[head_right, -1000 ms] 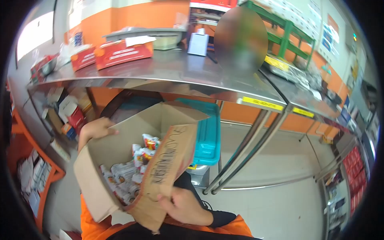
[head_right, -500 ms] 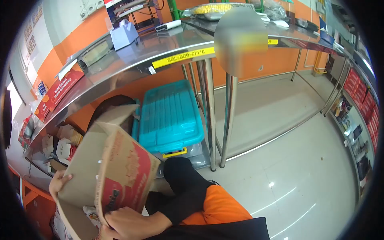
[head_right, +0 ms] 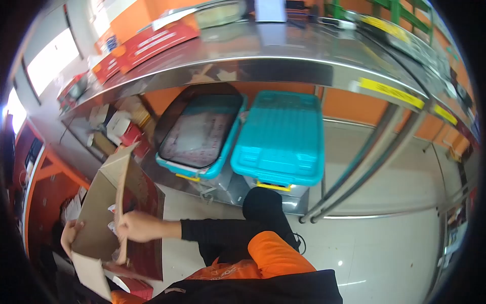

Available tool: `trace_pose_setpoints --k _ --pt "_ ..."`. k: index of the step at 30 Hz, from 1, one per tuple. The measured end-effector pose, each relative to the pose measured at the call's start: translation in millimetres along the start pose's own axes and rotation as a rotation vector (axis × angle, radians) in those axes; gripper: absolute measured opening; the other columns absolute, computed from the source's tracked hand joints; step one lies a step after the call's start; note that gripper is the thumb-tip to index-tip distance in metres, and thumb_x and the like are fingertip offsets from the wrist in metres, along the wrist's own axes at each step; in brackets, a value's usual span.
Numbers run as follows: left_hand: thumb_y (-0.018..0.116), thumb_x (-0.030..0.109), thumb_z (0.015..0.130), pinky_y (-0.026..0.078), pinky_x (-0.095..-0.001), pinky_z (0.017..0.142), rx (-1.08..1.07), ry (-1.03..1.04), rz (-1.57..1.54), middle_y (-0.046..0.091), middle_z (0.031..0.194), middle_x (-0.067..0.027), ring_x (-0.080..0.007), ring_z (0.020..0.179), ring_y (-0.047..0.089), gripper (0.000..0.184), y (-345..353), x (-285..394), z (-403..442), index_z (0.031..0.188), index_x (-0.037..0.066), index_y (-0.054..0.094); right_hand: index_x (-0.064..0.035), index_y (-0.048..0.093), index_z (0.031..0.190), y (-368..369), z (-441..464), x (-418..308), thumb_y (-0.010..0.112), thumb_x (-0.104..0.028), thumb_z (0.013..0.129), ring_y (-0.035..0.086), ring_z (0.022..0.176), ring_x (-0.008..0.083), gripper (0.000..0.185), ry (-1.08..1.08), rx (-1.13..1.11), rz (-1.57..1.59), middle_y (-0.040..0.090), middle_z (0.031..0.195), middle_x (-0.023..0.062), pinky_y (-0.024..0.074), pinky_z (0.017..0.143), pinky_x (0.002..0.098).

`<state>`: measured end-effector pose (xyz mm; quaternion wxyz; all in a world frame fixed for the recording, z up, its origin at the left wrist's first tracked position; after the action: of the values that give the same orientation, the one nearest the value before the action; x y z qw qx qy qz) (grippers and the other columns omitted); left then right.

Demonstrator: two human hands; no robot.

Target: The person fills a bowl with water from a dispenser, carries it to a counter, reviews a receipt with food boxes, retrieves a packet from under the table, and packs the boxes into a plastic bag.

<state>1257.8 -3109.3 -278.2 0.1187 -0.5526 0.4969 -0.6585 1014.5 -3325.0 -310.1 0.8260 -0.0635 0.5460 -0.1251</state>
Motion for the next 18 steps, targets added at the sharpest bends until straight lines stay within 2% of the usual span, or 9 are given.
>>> trace_pose_setpoints --k 3,6,9,11,12,13,15,16,18 --pt "0.059 0.022 0.085 0.045 -0.0293 0.059 -0.078 -0.033 0.116 0.066 0.075 -0.0056 -0.012 0.066 0.059 0.026 22 -72 73 0.091 -0.003 0.065 0.0046 0.051 0.068 15 44 95 0.05 -0.021 0.081 0.055 0.052 0.0343 0.029 0.073 -0.017 -0.027 0.051 0.059 0.0242 0.0405 0.053 0.0447" --pt "0.059 0.023 0.085 0.045 -0.0304 0.058 -0.034 0.004 0.114 0.065 0.072 -0.0067 -0.0125 0.063 0.058 0.027 49 -110 142 0.089 -0.003 0.065 0.0045 0.052 0.071 18 78 183 0.049 -0.021 0.081 0.056 0.055 0.0342 0.027 0.108 0.072 -0.088 0.053 0.061 0.0243 0.0403 0.053 0.0456" --pt "0.058 0.023 0.086 0.045 -0.0307 0.059 0.007 0.07 0.12 0.065 0.072 -0.0062 -0.012 0.064 0.057 0.028 87 -142 223 0.091 -0.004 0.065 0.0049 0.053 0.073 -1 107 266 0.048 -0.02 0.083 0.059 0.063 0.036 0.028 0.353 0.255 -0.172 0.056 0.066 0.0243 0.0427 0.058 0.0465" --pt "0.057 0.022 0.086 0.045 -0.0317 0.059 0.079 0.149 -0.018 0.065 0.072 -0.005 -0.0118 0.065 0.056 0.028 113 -131 265 0.091 -0.005 0.064 0.0057 0.055 0.087 -17 131 321 0.05 -0.021 0.084 0.059 0.079 0.0362 0.028 0.488 0.345 -0.209 0.057 0.084 0.0265 0.0442 0.071 0.0445" --pt "0.058 0.024 0.085 0.044 -0.0329 0.058 0.131 0.223 -0.009 0.062 0.067 -0.0091 -0.0123 0.063 0.055 0.029 125 -139 303 0.09 -0.005 0.063 0.0061 0.056 0.095 -26 140 340 0.05 -0.022 0.085 0.059 0.088 0.0363 0.03 0.553 0.394 -0.232 0.058 0.094 0.0275 0.0449 0.077 0.0435" --pt "0.06 0.025 0.084 0.043 -0.0341 0.057 0.178 0.294 -0.004 0.059 0.062 -0.0132 -0.0129 0.061 0.054 0.03 140 -148 338 0.088 -0.005 0.063 0.0061 0.052 0.105 -32 152 336 0.05 -0.023 0.086 0.054 0.097 0.036 0.034 0.401 0.453 -0.25 0.053 0.104 0.0275 0.0417 0.084 0.0421" --pt "0.061 0.026 0.083 0.043 -0.0349 0.057 0.237 0.304 0.0 0.058 0.062 -0.0165 -0.0161 0.059 0.054 0.031 169 -126 383 0.088 -0.004 0.063 0.006 0.042 0.124 -45 157 321 0.051 -0.025 0.088 0.045 0.116 0.0356 0.048 0.101 0.559 -0.29 0.043 0.125 0.0273 0.0353 0.098 0.0393" --pt "0.062 0.026 0.083 0.043 -0.035 0.057 0.268 0.327 0.037 0.056 0.062 -0.0178 -0.0158 0.058 0.053 0.031 194 -117 404 0.086 -0.005 0.063 0.0021 0.027 0.137 -36 155 339 0.053 -0.024 0.089 0.031 0.129 0.0316 0.06 0.158 0.386 -0.299 0.029 0.138 0.0227 0.0249 0.107 0.0366" --pt "0.063 0.026 0.082 0.043 -0.035 0.058 0.348 0.381 0.115 0.054 0.061 -0.0204 -0.0153 0.057 0.051 0.031 228 -95 447 0.083 -0.005 0.062 0.0019 0.033 0.134 -34 123 337 0.053 -0.021 0.09 0.035 0.126 0.0272 0.054 0.098 0.249 -0.131 0.036 0.135 0.0199 0.0255 0.106 0.0351"
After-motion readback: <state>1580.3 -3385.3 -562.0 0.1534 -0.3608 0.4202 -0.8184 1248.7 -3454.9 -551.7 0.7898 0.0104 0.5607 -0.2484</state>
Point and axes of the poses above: each hand's wrist, its own z-axis towards the middle knuckle, its own y-axis out of the palm, x = y × z, the point moved 9 cm from there along z, towards the middle knuckle
